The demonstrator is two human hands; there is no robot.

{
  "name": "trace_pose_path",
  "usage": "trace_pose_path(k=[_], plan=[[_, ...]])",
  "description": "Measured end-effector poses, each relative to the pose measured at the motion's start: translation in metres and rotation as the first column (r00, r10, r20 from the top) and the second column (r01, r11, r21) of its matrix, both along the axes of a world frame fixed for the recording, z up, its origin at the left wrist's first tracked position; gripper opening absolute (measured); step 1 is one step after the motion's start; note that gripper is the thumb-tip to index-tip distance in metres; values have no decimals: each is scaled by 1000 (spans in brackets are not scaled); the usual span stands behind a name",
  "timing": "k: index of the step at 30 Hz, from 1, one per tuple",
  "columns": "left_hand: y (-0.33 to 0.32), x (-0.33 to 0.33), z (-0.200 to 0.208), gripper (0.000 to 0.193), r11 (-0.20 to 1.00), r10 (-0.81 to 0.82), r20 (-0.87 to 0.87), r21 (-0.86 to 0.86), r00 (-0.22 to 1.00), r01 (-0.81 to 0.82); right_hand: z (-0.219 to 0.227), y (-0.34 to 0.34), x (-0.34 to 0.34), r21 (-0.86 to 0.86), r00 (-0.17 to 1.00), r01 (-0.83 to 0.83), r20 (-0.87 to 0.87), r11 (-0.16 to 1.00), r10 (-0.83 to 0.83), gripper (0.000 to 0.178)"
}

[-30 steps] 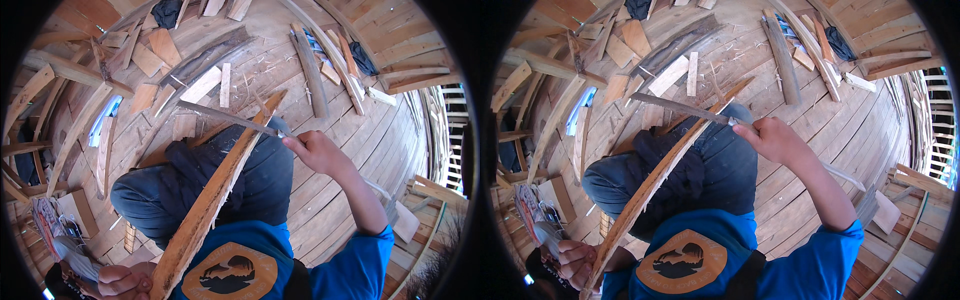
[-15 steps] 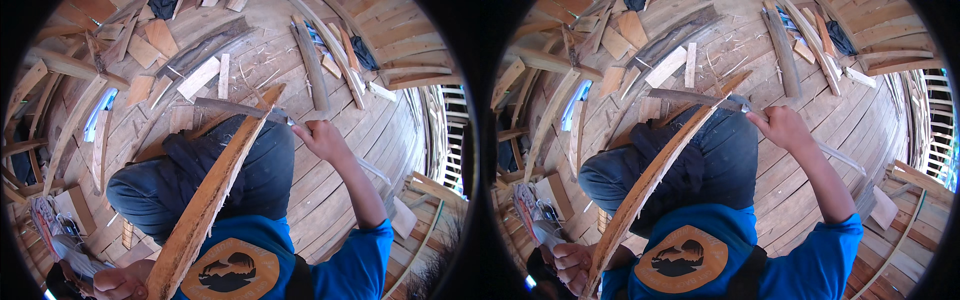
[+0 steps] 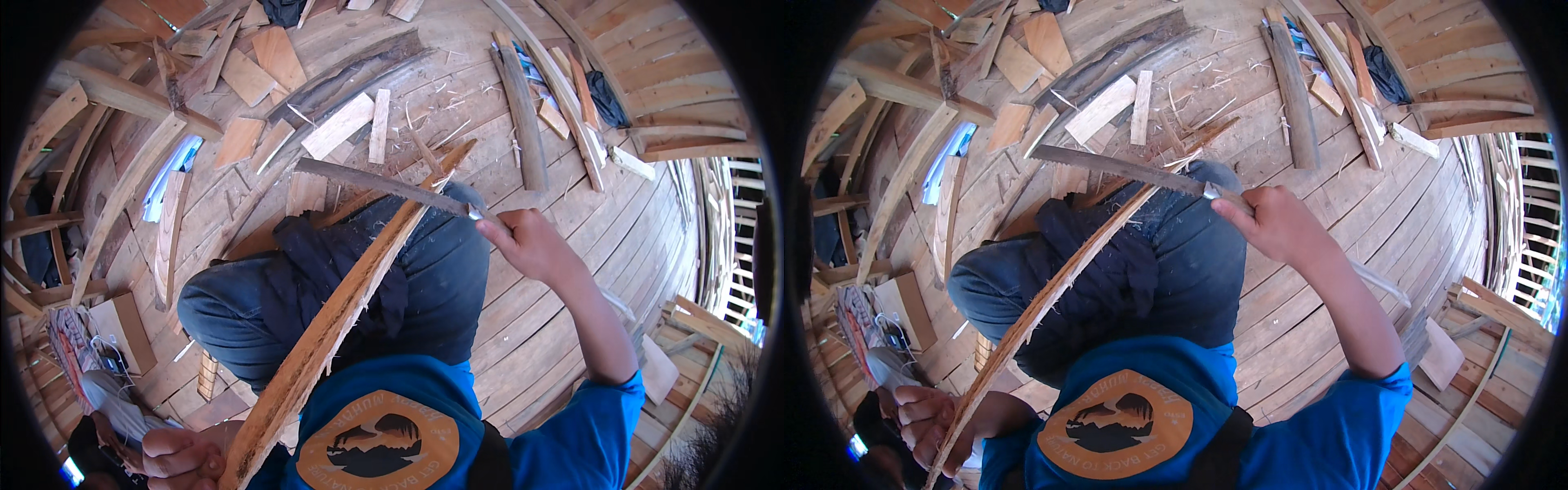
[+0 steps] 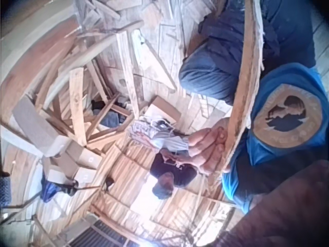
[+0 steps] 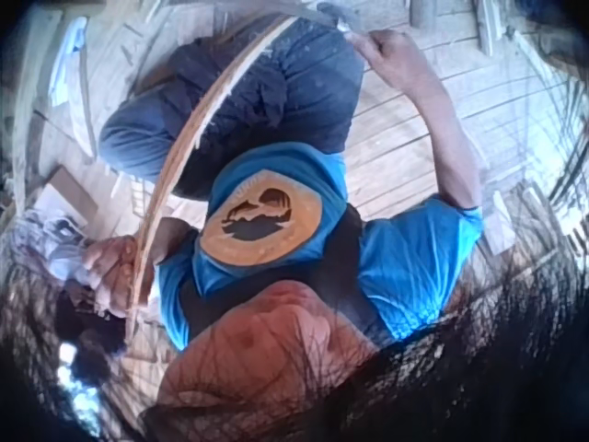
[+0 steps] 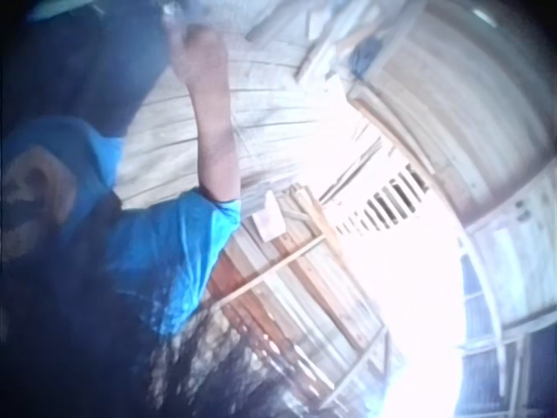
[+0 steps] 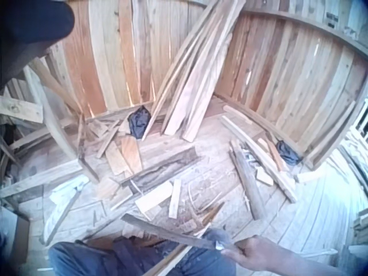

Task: The person saws a piece of wood by hand while holding it steady with one hand.

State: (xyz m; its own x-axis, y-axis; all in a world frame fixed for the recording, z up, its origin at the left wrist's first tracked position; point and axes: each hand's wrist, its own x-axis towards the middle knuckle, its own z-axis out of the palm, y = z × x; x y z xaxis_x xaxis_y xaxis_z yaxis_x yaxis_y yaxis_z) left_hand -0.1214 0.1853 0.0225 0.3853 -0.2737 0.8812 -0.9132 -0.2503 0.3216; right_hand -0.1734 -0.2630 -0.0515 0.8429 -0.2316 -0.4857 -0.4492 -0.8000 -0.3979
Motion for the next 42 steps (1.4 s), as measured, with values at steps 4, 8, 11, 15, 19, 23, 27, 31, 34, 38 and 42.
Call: trace_pose_path(k=[4,8,11,15,19,23,27,31,34,38,42], plan=[[-11,2,-2,43,995,-87,50,-50,995,90,-13,-10,2,-65,996,86,-17,994,-87,76],[-6,3,-7,48,994,-43,17,-101,999,45,-17,-18,9,-328,995,-4,93,945,36,75],[12,4,-11,45,991,-3,39,-132,999,8,-17,-9,17,-462,991,9,125,887,55,73],[-13,0,0,39,1000,25,4,11,1000,-25,-22,-27,19,-568,993,98,114,817,-40,71],[-15,3,0,39,1000,16,8,-24,1000,-16,-1,-25,5,-232,984,176,55,957,-168,76],[2,5,-10,39,999,-11,48,-51,999,14,-4,-23,1,61,975,194,-122,979,-186,81],[10,-1,-11,42,993,-117,53,-26,992,118,-22,-42,6,-149,993,54,-93,987,-69,83],[-2,6,-3,44,991,-129,30,-18,991,130,-36,-42,9,-259,996,88,41,962,-80,84],[1,9,-9,45,989,-148,25,-27,989,148,-26,-28,1,-132,987,131,-75,983,-142,85],[19,-3,-11,46,991,-129,41,-19,991,129,-15,-7,8,39,994,78,-81,996,-75,87],[13,4,-11,48,980,-190,40,-47,981,191,-23,-42,3,-108,984,101,-132,989,-115,89]])
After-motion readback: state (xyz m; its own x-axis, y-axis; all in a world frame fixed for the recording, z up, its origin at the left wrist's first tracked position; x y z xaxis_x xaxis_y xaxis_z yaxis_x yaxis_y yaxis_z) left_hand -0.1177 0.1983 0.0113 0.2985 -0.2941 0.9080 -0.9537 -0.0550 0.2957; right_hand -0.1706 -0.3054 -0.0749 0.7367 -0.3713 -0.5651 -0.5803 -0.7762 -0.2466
